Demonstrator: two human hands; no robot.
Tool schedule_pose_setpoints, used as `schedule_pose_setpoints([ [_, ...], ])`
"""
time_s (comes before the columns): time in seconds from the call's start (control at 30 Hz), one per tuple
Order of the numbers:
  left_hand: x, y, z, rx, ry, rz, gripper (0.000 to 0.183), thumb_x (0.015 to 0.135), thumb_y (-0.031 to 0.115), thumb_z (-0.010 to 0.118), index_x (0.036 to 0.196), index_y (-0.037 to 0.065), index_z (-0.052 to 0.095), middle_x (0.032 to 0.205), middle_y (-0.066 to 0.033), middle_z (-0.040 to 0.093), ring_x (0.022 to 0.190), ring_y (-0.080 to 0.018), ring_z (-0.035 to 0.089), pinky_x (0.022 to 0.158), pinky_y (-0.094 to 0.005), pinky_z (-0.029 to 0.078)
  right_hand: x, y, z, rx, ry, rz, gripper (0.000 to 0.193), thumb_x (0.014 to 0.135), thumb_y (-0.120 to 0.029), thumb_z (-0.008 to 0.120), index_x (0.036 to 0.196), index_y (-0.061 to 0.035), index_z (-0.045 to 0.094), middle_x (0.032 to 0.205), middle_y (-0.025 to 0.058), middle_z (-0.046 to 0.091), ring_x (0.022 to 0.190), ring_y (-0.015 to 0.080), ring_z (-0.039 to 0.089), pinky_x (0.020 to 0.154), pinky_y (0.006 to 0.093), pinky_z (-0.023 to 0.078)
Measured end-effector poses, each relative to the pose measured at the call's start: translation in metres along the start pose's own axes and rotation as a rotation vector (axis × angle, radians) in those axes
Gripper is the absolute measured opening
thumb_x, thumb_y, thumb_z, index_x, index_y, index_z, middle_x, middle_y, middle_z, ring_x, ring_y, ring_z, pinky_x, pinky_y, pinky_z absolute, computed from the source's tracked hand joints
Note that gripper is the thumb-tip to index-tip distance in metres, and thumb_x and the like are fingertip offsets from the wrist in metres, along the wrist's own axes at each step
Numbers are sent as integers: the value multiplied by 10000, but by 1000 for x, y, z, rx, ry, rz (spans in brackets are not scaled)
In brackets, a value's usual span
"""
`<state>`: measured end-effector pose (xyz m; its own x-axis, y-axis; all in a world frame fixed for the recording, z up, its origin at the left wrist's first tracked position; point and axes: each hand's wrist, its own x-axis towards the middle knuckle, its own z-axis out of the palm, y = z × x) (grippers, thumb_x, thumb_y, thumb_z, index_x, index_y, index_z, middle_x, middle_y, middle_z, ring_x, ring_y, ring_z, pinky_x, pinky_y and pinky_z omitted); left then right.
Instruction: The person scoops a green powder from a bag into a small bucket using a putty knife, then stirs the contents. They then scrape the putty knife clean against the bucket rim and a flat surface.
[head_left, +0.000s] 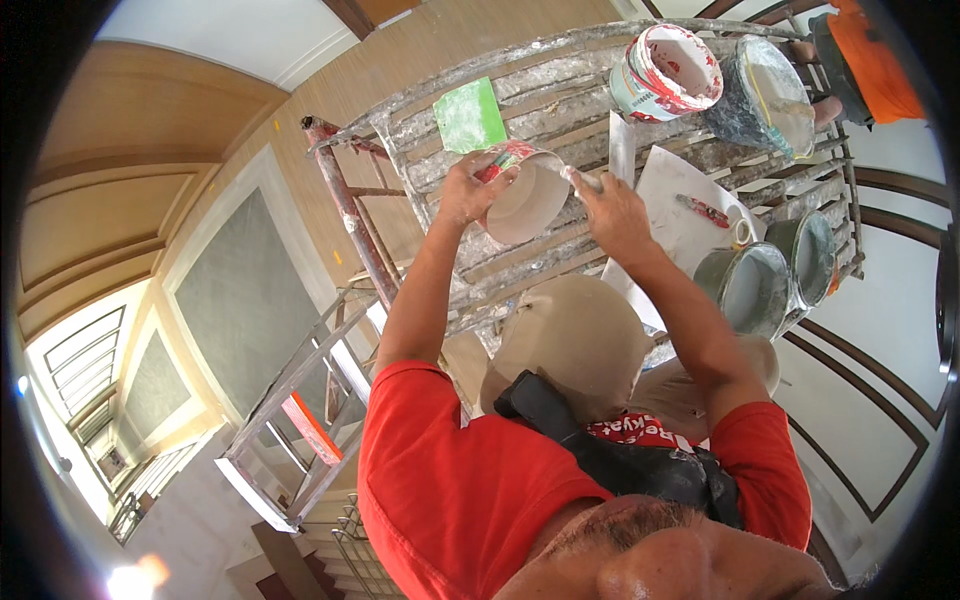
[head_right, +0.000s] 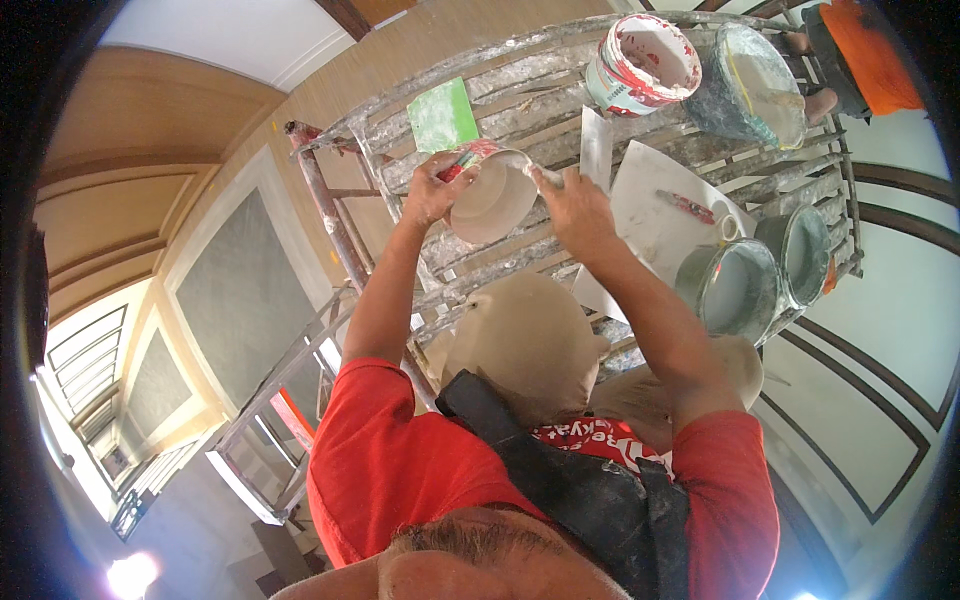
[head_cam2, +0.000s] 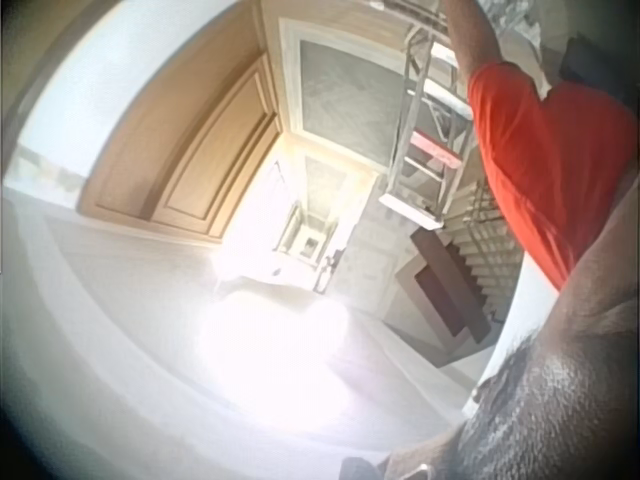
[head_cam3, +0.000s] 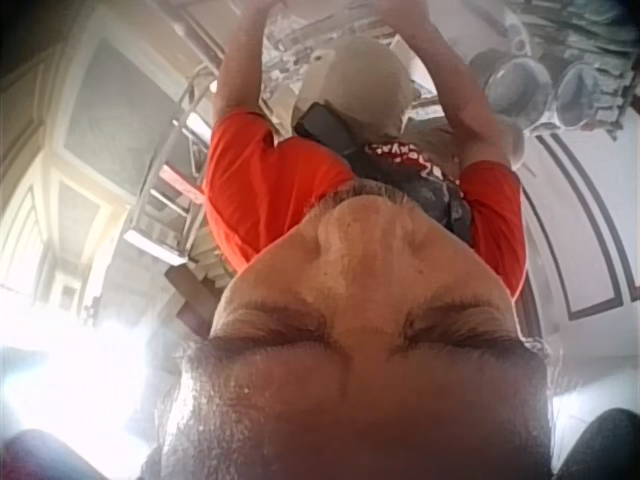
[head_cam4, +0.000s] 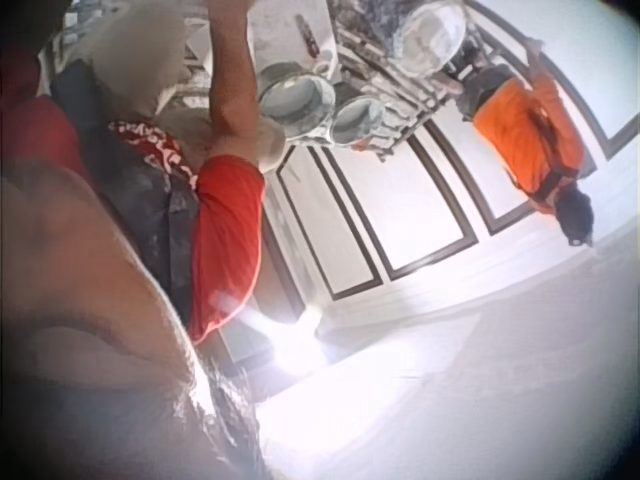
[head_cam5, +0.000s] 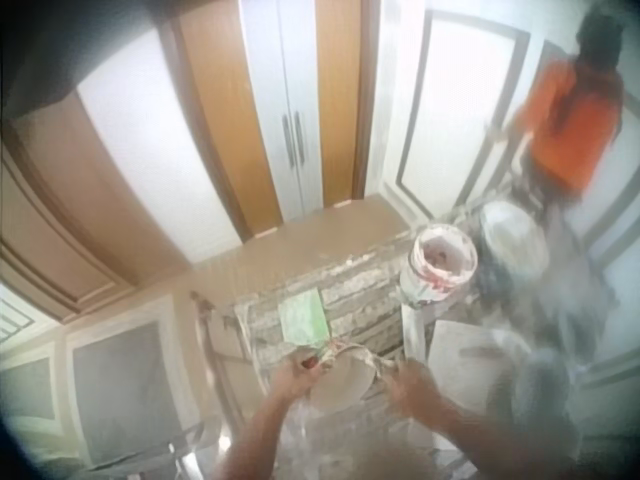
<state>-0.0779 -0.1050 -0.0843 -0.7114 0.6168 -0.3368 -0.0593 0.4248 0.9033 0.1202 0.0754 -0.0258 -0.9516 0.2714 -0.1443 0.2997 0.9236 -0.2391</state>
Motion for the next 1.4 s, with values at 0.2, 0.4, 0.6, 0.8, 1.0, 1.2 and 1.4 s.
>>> schedule_pose_setpoints([
  [0.2, -6, -7, 2, 33, 24, 151, 536, 807, 274, 839, 1202, -53, 680, 1132, -152, 686, 1006, -198, 650, 891, -321, 524, -8, -5, 33, 152, -131, 260, 493, 955, -202, 569, 1443, -145, 526, 1063, 286, 655, 885, 428, 673, 779, 511, 537],
  [0.4, -17, -14, -2, 32, 94, 261, 528, 801, 262, 839, 1162, -90, 679, 1184, -237, 665, 1042, -270, 669, 895, -360, 539, -39, -28, 83, 500, -111, 453, 490, 959, -292, 590, 1351, 1, 581, 1077, 296, 690, 1050, 450, 659, 920, 481, 520],
  [0.6, -27, -24, 6, -30, 188, 331, 448, 815, 209, 814, 1151, -63, 696, 1078, -202, 670, 990, -251, 666, 864, -340, 533, -48, -45, 111, 936, -481, 894, 604, 940, -348, 654, 1379, 50, 534, 1180, 303, 671, 1132, 350, 669, 960, 427, 507],
  [0.8, -43, -34, 6, -202, 301, 331, 460, 847, 168, 778, 1230, -50, 645, 1093, -170, 617, 941, -247, 634, 830, -347, 518, -39, -28, 53, 1324, -516, 716, 510, 979, -295, 636, 1400, -24, 543, 1083, 218, 719, 895, 276, 717, 786, 387, 546],
  [1.0, -37, -58, 14, -36, 414, 494, 450, 884, 153, 725, 1275, -28, 595, 1140, -185, 562, 1029, -307, 578, 895, -377, 479, -3, -4, 19, 676, 17, 280, 416, 965, -258, 635, 1318, -37, 617, 1016, 218, 717, 801, 360, 700, 716, 424, 538],
  [1.2, -39, -62, 12, 2, 426, 577, 479, 874, 136, 713, 1304, -24, 577, 1205, -219, 540, 1081, -351, 561, 933, -402, 463, 1, -7, 55, 496, 152, 192, 394, 961, -219, 615, 1308, -34, 627, 1002, 262, 690, 888, 421, 670, 787, 437, 530],
  [1.4, -50, -55, 15, 140, 419, 617, 481, 878, 119, 681, 1325, -20, 570, 1233, -230, 521, 1101, -372, 539, 965, -420, 437, -37, -33, 119, 849, -290, 643, 445, 974, -292, 611, 1317, -8, 617, 1123, 277, 689, 1012, 433, 681, 912, 430, 523],
])
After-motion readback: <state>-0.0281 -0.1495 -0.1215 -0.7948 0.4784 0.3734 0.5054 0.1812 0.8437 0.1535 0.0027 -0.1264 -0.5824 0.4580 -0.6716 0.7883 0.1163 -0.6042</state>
